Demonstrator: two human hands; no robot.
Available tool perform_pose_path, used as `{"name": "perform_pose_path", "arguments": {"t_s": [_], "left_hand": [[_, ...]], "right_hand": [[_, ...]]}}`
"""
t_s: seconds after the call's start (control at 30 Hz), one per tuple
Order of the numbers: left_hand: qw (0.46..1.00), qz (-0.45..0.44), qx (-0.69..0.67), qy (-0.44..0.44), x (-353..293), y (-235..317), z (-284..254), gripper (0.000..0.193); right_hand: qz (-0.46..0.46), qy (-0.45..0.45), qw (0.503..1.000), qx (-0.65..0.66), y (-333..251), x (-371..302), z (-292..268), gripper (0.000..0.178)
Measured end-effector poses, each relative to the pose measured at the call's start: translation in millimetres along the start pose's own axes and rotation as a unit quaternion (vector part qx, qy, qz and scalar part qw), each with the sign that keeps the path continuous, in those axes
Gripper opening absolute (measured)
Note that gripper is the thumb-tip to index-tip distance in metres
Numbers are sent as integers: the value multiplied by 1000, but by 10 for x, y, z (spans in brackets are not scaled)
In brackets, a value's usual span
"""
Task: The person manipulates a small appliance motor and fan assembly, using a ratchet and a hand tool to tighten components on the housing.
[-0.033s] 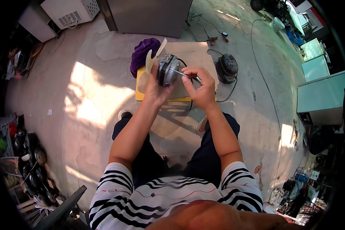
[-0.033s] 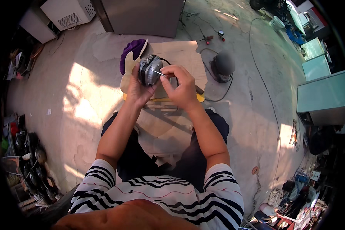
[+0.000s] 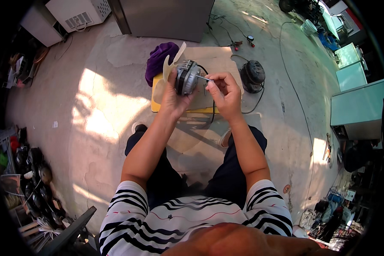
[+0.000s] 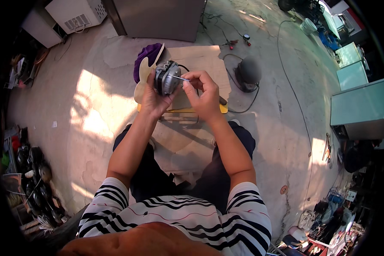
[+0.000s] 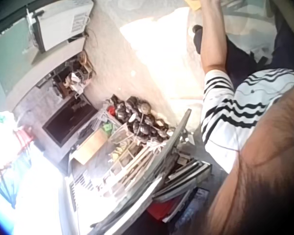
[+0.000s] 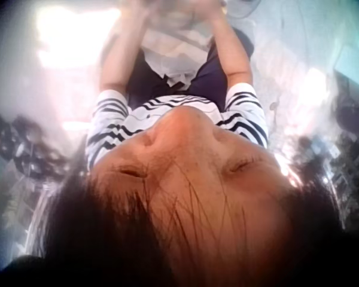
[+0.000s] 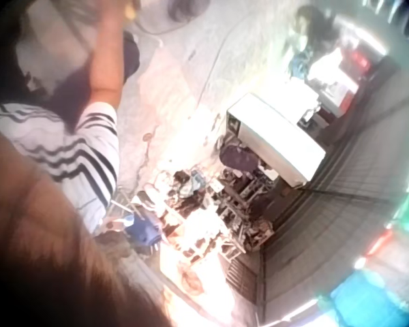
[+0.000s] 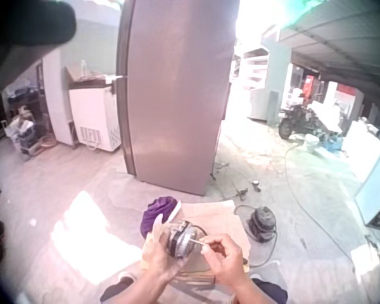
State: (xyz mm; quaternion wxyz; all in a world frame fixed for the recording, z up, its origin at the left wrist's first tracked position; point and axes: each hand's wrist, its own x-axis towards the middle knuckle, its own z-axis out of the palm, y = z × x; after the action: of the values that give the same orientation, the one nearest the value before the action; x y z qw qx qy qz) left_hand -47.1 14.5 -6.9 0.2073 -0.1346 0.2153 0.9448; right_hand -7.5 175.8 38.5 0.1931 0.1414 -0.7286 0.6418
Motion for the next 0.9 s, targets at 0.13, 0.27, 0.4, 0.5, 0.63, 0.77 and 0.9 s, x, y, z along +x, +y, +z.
{"name": "perform_pose_path", "arguments": {"t_s": [0.13, 0.27, 0.4, 0.5, 0.63, 0.77, 0.9], "left_hand": [[1000, 2, 27, 0, -19, 11, -17, 62], [998, 3, 67, -12, -52, -43, -22, 61], [994, 14, 101, -32, -89, -98, -20, 59], [991, 29, 124, -28, -72, -120, -109, 55], [986, 69, 147, -32, -70, -131, -168, 61], [988, 83, 124, -32, -132, -43, -134, 63], [993, 60, 75, -68, -235, 212, -111, 65]], "right_hand": [[232, 20, 889, 395, 8, 107, -170, 13], [278, -45, 941, 186, -117, 200, -87, 16], [14, -30, 957, -290, -335, 191, 310, 17], [1, -40, 924, -380, -371, 165, 451, 15], [-14, -52, 895, -442, -463, 172, 532, 13], [90, -52, 968, -229, -482, 241, 414, 14], [268, -38, 962, -38, -328, 320, 41, 18]]}}
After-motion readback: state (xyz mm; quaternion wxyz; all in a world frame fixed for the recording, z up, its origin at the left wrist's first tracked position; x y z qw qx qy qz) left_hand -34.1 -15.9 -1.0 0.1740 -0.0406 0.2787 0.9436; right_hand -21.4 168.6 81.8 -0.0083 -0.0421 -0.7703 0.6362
